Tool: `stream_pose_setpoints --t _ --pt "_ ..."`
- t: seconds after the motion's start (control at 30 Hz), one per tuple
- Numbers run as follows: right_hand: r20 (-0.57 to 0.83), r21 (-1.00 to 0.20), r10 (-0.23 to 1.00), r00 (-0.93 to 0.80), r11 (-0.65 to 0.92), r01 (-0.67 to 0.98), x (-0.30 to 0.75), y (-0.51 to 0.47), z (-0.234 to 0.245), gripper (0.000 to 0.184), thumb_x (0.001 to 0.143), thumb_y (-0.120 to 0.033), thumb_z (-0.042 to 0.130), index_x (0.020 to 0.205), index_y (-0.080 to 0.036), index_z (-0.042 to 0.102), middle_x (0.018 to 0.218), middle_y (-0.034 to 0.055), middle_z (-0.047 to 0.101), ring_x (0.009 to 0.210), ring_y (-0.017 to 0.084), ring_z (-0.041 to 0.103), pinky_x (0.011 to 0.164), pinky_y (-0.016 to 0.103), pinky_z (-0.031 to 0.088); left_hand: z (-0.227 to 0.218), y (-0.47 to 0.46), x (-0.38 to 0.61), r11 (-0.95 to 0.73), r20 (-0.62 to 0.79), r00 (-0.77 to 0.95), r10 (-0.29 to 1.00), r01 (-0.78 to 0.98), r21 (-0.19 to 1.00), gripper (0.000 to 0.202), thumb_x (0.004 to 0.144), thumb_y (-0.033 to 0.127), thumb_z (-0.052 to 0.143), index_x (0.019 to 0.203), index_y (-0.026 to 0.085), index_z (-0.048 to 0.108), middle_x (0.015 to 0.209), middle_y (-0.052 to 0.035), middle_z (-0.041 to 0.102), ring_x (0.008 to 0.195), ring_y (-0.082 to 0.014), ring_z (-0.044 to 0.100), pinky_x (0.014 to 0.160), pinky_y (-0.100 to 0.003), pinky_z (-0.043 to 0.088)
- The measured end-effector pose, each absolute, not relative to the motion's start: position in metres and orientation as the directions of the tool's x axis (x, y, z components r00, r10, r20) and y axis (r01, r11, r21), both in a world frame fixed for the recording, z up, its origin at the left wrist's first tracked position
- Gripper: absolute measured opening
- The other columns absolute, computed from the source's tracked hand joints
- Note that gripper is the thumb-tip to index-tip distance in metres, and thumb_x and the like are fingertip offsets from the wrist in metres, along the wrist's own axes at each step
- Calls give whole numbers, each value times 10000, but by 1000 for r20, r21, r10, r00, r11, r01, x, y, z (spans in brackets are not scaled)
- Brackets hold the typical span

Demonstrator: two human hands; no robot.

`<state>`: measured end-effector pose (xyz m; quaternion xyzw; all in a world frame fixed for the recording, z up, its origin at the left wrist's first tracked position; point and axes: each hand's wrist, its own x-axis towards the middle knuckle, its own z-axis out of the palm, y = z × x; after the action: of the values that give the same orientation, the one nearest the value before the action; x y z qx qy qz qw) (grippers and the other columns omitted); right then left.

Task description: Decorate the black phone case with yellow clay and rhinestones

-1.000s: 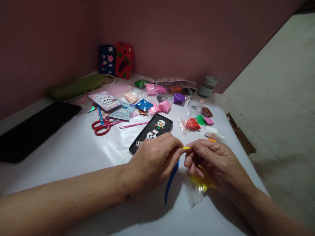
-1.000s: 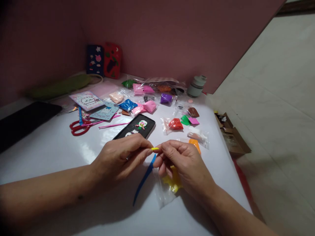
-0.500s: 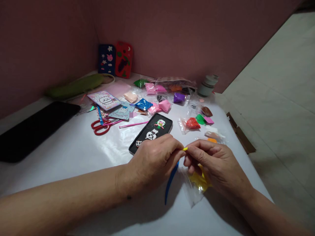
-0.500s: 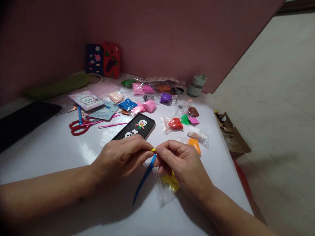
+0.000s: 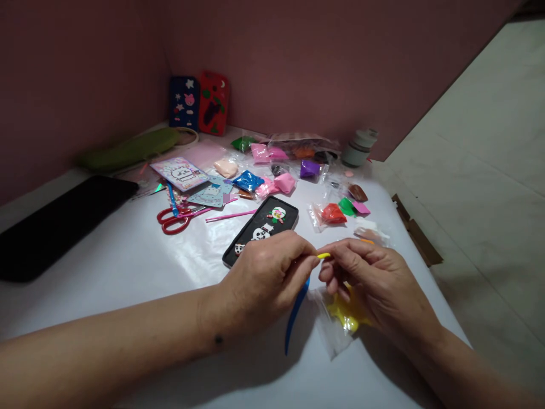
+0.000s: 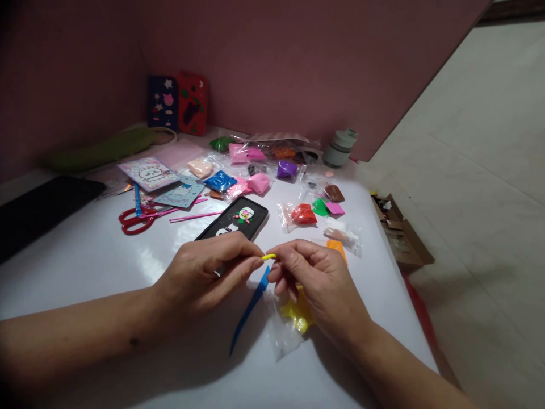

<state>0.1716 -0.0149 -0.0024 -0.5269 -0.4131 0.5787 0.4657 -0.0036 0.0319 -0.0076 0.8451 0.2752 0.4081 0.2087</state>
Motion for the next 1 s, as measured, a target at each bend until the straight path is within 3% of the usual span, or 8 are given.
stream_pose_setpoints --t 0.23,0.6,0.83,1.0 --pt "-242 -942 970 -4 -236 -237 168 -14 0 165 732 -269 764 885 -209 775 672 27 700 509 83 586 441 175 433 -3 31 -3 -491 320 510 798 244 836 156 833 121 550 722 157 654 544 51 589 501 -60 537 472 -138 400" --pt "-248 -931 969 10 -236 -280 164 -11 -2 109 691 -247 796 782 -193 773 605 21 694 491 79 596 416 141 421 -5 28 -2 -429 278 539 795 175 886 153 841 135 549 740 152 663 548 49 592 492 -51 548 479 -131 410" --pt "-231 -914 972 -41 -232 -334 165 -11 -1 146 721 -272 772 852 -207 776 630 21 705 495 84 618 427 143 442 3 29 -2 -167 48 569 821 159 973 212 865 183 514 700 146 642 506 37 566 454 -66 514 420 -149 382" --pt "-276 -893 958 -80 -287 -347 166 -11 -1 126 720 -252 774 836 -203 773 592 11 691 470 69 609 431 130 446 5 30 -2 -64 -27 616 787 125 990 250 883 206 489 666 147 599 483 41 542 440 -62 479 419 -153 368"
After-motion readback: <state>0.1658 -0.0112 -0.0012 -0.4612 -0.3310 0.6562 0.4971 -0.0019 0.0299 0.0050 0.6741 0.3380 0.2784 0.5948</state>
